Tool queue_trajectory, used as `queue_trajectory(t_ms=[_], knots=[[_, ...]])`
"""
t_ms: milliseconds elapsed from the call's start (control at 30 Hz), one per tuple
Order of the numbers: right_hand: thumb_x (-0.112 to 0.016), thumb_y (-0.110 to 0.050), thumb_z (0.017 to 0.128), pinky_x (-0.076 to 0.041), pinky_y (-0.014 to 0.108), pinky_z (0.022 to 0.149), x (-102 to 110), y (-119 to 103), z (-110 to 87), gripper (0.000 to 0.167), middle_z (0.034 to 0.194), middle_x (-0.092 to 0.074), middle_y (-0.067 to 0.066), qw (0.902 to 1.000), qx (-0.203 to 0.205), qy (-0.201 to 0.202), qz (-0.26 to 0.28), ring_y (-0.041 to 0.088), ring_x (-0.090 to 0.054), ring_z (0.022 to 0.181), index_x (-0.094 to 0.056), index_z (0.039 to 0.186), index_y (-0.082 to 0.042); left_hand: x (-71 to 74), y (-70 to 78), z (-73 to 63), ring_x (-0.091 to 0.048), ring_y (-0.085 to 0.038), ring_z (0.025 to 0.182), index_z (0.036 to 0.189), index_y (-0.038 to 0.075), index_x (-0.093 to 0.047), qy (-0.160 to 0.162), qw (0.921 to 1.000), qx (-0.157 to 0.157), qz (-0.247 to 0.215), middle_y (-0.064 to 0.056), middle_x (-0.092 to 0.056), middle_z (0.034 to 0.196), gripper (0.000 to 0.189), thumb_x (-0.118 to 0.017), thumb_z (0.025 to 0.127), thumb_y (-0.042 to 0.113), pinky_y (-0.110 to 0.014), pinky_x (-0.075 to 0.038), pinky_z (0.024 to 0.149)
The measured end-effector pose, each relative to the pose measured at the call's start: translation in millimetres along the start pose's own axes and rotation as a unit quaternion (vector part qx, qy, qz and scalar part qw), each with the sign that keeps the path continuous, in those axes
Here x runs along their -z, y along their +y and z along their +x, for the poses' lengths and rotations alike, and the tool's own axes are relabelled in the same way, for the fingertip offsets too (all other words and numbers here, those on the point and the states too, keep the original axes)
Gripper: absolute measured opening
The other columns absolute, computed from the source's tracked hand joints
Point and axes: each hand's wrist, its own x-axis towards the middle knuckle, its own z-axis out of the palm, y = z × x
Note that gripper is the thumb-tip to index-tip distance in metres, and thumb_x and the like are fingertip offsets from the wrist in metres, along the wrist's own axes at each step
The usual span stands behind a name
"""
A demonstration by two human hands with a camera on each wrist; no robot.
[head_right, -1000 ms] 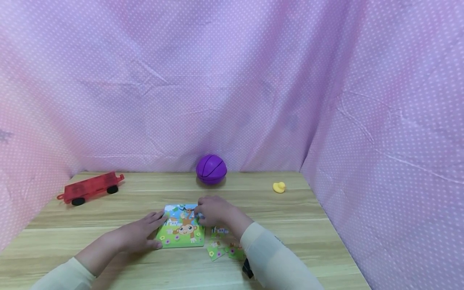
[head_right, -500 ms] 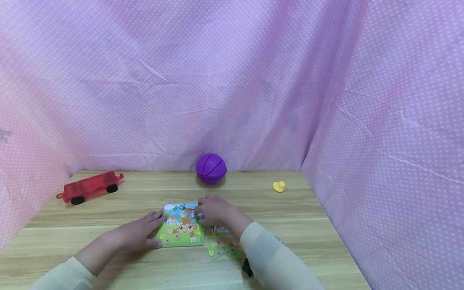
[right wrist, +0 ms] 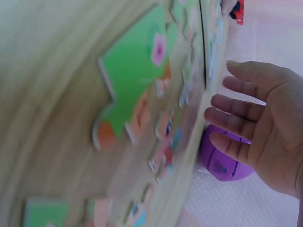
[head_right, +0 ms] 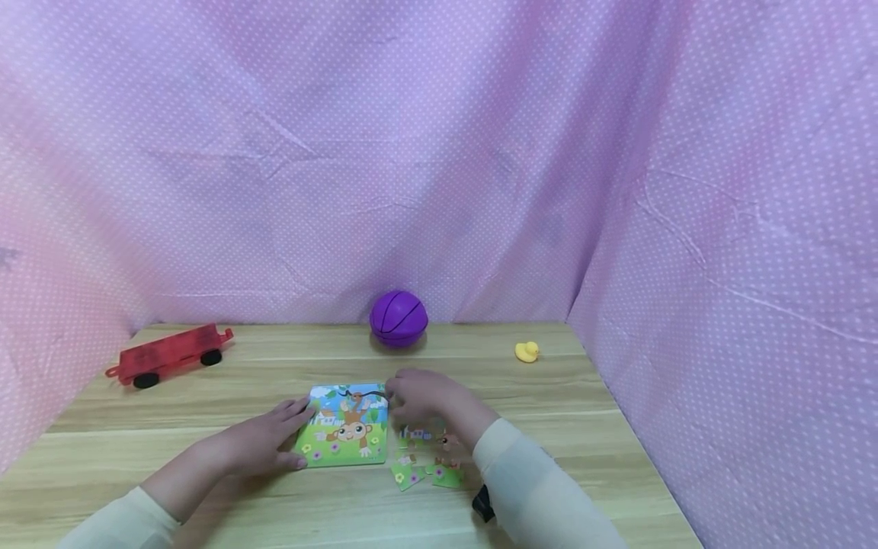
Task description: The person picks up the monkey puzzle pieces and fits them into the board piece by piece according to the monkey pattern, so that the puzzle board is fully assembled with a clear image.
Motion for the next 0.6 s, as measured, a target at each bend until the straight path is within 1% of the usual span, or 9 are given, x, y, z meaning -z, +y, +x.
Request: queue_trajectory(t_ms=[133, 200, 367, 467, 600], knots=[[-0.068, -0.028, 0.088, -0.052, 0.029, 0.084, 5, 2, -10.0, 0.021, 0.098, -0.058, -0.011, 0.9991, -0.028, -0.029, 0.013, 0.007, -0.055, 0.088, -0.067, 0.109, -0.023, -1.8, -2.1, 0.8, -0.016, -0.039, 0.15, 0.155, 0.015, -0.032, 0.003, 1.0, -0.003, 0.004, -0.01, -0.019, 0.164, 0.089, -0.065, 0.085, 0.06, -0.059, -0.028, 0.115], [-0.072, -0.029, 0.085, -0.051, 0.029, 0.081, 5, 2, -15.6, 0.023, 0.096, -0.059, -0.011, 0.9982, -0.038, -0.042, 0.022, 0.007, -0.055, 0.085, -0.066, 0.107, -0.023, -2.5, -2.9, 1.3, -0.016, -0.039, 0.15, 0.155, 0.015, -0.032, 0.004, 1.0, -0.004, 0.004, -0.01, -0.019, 0.164, 0.089, -0.065, 0.085, 0.06, -0.059, -0.028, 0.115], [-0.081, -0.035, 0.078, -0.047, 0.025, 0.068, -4, 3, -26.0, 0.031, 0.089, -0.055, -0.012, 0.997, -0.042, -0.059, 0.027, 0.007, -0.052, 0.077, -0.063, 0.101, -0.025, -2.4, -2.5, 2.0, -0.015, -0.039, 0.15, 0.155, 0.016, -0.032, 0.001, 1.0, -0.002, 0.002, -0.009, -0.018, 0.164, 0.089, -0.065, 0.085, 0.06, -0.059, -0.027, 0.115], [-0.082, -0.034, 0.077, -0.045, 0.025, 0.064, -8, 3, -29.1, 0.03, 0.086, -0.053, -0.012, 0.997, -0.046, -0.06, 0.017, 0.008, -0.05, 0.074, -0.061, 0.096, -0.025, -2.4, -2.1, 2.5, -0.015, -0.039, 0.15, 0.155, 0.015, -0.032, 0.002, 1.0, 0.001, 0.0, -0.008, -0.019, 0.164, 0.09, -0.066, 0.084, 0.06, -0.059, -0.027, 0.115], [-0.078, -0.029, 0.081, -0.046, 0.025, 0.065, -11, 2, -30.7, 0.021, 0.085, -0.052, -0.011, 0.9963, -0.056, -0.064, 0.005, 0.008, -0.05, 0.073, -0.058, 0.087, -0.024, -2.6, -1.8, 3.1, -0.015, -0.039, 0.15, 0.155, 0.015, -0.032, 0.002, 1.0, 0.005, -0.003, -0.008, -0.019, 0.164, 0.091, -0.067, 0.083, 0.06, -0.06, -0.028, 0.115]])
